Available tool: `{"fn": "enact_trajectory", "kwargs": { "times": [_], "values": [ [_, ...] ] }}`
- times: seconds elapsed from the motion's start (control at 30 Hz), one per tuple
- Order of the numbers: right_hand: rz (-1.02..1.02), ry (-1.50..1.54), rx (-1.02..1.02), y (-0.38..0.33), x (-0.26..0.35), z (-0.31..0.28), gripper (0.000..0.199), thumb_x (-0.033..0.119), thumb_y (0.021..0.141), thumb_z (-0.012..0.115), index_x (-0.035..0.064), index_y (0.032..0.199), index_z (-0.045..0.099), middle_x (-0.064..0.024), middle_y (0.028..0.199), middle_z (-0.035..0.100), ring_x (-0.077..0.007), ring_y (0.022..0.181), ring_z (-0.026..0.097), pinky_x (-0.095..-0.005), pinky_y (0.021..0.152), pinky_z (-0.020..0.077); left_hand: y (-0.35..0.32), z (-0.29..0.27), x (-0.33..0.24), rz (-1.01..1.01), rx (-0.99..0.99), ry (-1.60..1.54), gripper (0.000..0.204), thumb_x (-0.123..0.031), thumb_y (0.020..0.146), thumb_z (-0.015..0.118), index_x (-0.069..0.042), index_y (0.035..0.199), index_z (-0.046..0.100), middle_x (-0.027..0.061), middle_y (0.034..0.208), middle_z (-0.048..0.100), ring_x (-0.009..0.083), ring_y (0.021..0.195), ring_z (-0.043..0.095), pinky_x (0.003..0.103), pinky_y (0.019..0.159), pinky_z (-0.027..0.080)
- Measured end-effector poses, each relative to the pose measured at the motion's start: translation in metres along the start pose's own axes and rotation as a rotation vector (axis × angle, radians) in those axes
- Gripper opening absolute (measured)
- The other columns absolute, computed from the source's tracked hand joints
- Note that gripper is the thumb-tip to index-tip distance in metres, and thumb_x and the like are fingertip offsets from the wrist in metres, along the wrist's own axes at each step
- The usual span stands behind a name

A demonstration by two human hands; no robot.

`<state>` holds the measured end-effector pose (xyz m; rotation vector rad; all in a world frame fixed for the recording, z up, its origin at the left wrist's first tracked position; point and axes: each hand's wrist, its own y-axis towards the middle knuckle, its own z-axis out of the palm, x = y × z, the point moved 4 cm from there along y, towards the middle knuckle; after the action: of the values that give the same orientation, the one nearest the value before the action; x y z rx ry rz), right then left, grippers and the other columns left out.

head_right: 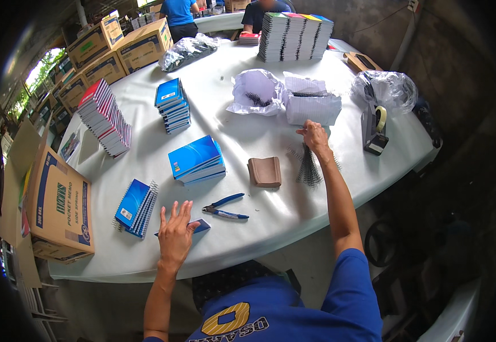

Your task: The person manually inserts wire spirals into stacks of paper and covers to assemble notebooks, then trims the excess wire with pliers and stacks the finished items.

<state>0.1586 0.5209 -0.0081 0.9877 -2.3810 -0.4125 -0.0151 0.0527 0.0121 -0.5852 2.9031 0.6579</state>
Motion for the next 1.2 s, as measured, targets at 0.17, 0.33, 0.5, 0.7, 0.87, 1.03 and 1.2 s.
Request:
{"fn": "enact_trajectory", "kwargs": {
  "times": [0.17,0.33,0.5,0.7,0.87,1.03,1.2],
  "values": [
    [-0.202,0.135,0.137,-0.014,0.096,-0.028,0.02,0.01,0.084,0.067,0.0032,0.102,0.063,-0.0208,0.102,0.063,-0.0377,0.085,0.066,-0.0453,0.072,0.0528,-0.004,-0.013,0.001,-0.051,0.042,0.101,0.054,-0.038,0.088,0.065,-0.016,0.136,0.056,0.0034,0.138,0.057,0.0388,0.129,0.049,0.059,0.112,0.028],
    [-0.271,0.83,0.612,-0.125,0.251,-0.022,0.02,-0.005,0.083,0.065,0.003,0.101,0.07,-0.0097,0.09,0.069,-0.0216,0.078,0.068,-0.0336,0.072,0.0533,0.0,-0.007,0.0,-0.031,0.029,0.041,0.056,-0.039,0.088,0.063,-0.025,0.141,0.052,0.0001,0.136,0.059,0.0406,0.13,0.048,0.06,0.111,0.027],
    [-0.343,0.936,0.636,-0.146,0.279,0.002,0.014,-0.002,0.082,0.068,0.0015,0.095,0.07,-0.0109,0.086,0.067,-0.0254,0.076,0.065,-0.0372,0.067,0.0496,0.002,-0.007,-0.001,-0.004,0.002,0.058,0.054,-0.041,0.088,0.063,-0.021,0.137,0.056,0.0003,0.132,0.061,0.0389,0.124,0.053,0.061,0.108,0.031],
    [-0.296,0.875,0.995,-0.14,0.284,-0.003,0.01,0.004,0.085,0.067,-0.0019,0.093,0.068,-0.0117,0.081,0.065,-0.0251,0.074,0.064,-0.0383,0.066,0.0489,0.001,-0.009,0.002,-0.012,0.002,0.037,0.056,-0.037,0.086,0.066,-0.025,0.139,0.054,0.0003,0.135,0.06,0.0394,0.124,0.054,0.06,0.108,0.031],
    [-0.534,0.727,0.659,-0.146,0.284,-0.008,0.019,0.015,0.087,0.067,0.0019,0.1,0.062,-0.012,0.088,0.063,-0.031,0.083,0.063,-0.0429,0.072,0.0489,0.004,-0.01,-0.001,0.003,0.021,0.053,0.057,-0.036,0.085,0.067,-0.025,0.139,0.054,0.0,0.134,0.06,0.0387,0.124,0.054,0.06,0.108,0.032],
    [-0.625,0.52,0.623,-0.154,0.299,-0.022,0.03,0.019,0.088,0.066,0.0044,0.112,0.055,-0.0135,0.099,0.058,-0.0345,0.095,0.061,-0.0455,0.077,0.0498,0.006,-0.006,0.002,0.013,0.107,0.019,0.06,-0.034,0.082,0.072,-0.024,0.138,0.055,0.0013,0.133,0.061,0.0377,0.124,0.054,0.057,0.108,0.035],
    [-0.644,0.447,0.599,-0.153,0.302,-0.022,0.024,0.022,0.091,0.063,0.0033,0.106,0.059,-0.0152,0.092,0.063,-0.0359,0.091,0.062,-0.0454,0.08,0.05,0.01,-0.001,-0.005,0.005,0.228,-0.012,0.057,-0.041,0.084,0.069,-0.031,0.138,0.054,0.0014,0.128,0.064,0.0305,0.106,0.066,0.045,0.086,0.055]
  ]
}}
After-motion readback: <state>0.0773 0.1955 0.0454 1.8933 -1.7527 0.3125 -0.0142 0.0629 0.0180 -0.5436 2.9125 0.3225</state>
